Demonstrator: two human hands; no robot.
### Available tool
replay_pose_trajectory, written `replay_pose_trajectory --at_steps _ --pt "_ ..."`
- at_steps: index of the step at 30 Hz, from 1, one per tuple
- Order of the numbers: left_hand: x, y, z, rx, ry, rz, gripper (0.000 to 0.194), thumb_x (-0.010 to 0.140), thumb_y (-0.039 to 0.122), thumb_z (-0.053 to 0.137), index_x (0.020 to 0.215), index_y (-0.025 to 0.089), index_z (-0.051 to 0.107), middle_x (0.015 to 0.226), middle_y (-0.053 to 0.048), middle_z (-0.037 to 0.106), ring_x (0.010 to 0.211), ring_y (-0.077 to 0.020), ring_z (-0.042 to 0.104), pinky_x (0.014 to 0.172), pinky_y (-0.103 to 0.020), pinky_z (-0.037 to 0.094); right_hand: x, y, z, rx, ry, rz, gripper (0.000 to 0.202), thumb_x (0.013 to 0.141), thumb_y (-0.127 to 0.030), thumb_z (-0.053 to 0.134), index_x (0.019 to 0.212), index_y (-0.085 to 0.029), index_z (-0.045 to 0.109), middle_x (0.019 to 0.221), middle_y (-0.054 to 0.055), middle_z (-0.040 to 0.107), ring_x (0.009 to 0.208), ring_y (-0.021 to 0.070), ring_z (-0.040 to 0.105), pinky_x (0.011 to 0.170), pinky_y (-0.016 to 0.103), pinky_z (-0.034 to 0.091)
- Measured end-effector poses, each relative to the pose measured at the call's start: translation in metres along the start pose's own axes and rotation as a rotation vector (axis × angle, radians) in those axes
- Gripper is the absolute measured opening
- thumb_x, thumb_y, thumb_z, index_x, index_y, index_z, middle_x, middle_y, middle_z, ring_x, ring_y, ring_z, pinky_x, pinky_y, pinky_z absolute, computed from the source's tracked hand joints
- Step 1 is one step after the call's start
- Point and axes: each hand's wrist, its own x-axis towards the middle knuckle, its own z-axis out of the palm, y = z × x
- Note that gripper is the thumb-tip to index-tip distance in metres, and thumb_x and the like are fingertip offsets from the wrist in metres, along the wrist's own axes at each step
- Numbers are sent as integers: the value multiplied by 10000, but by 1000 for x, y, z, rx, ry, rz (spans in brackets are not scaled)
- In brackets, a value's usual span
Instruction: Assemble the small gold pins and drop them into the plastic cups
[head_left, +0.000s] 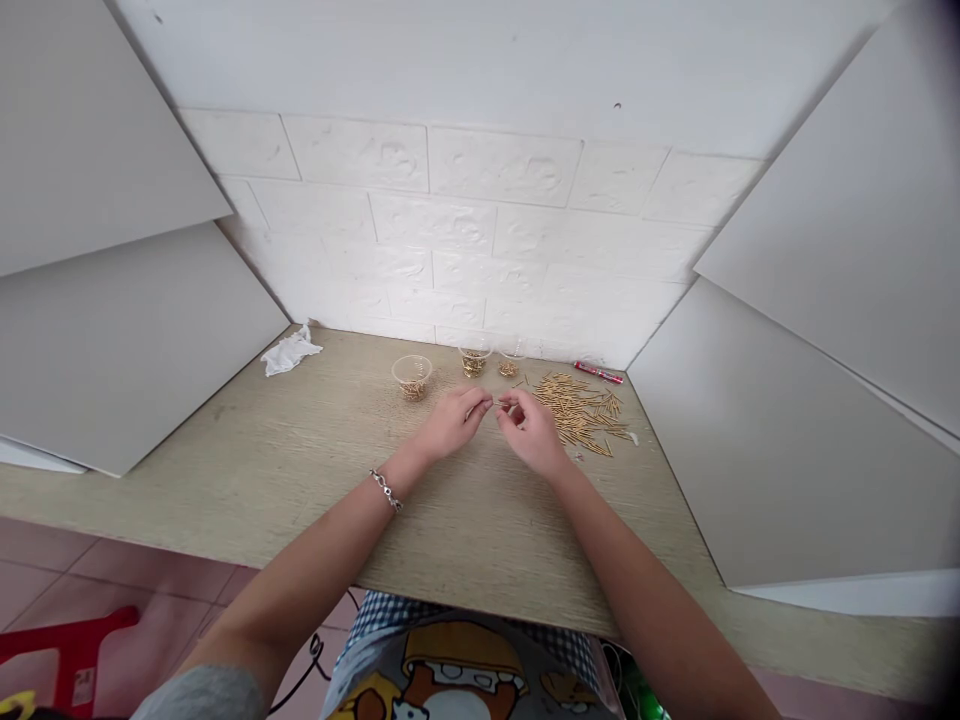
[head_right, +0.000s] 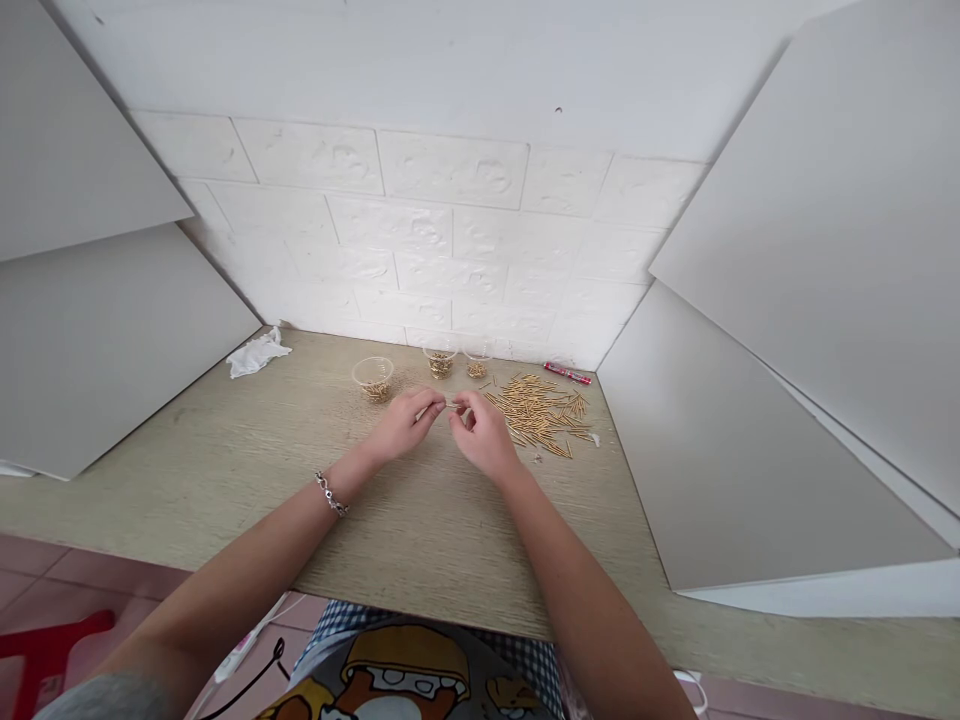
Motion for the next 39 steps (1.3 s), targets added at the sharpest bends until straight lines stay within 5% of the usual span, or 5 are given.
replay_pose_trajectory --at_steps 21,39 --pt "-2 6 0 -16 27 12 249 886 285 354 816 160 558 757 -49 569 739 -152 503 688 -275 394 -2 -3 -2 -153 14 -223 118 823 -274 443 802 -228 550 778 48 553 718 181 463 680 305 357" --pt "-3 8 2 0 126 65 218 885 252 377 794 165 555 736 -29 579 733 -135 517 695 -256 404 -5 -2 1 -15 -12 -135 270 890 -374 327 916 -195 528 779 28 569 651 139 510 616 271 391"
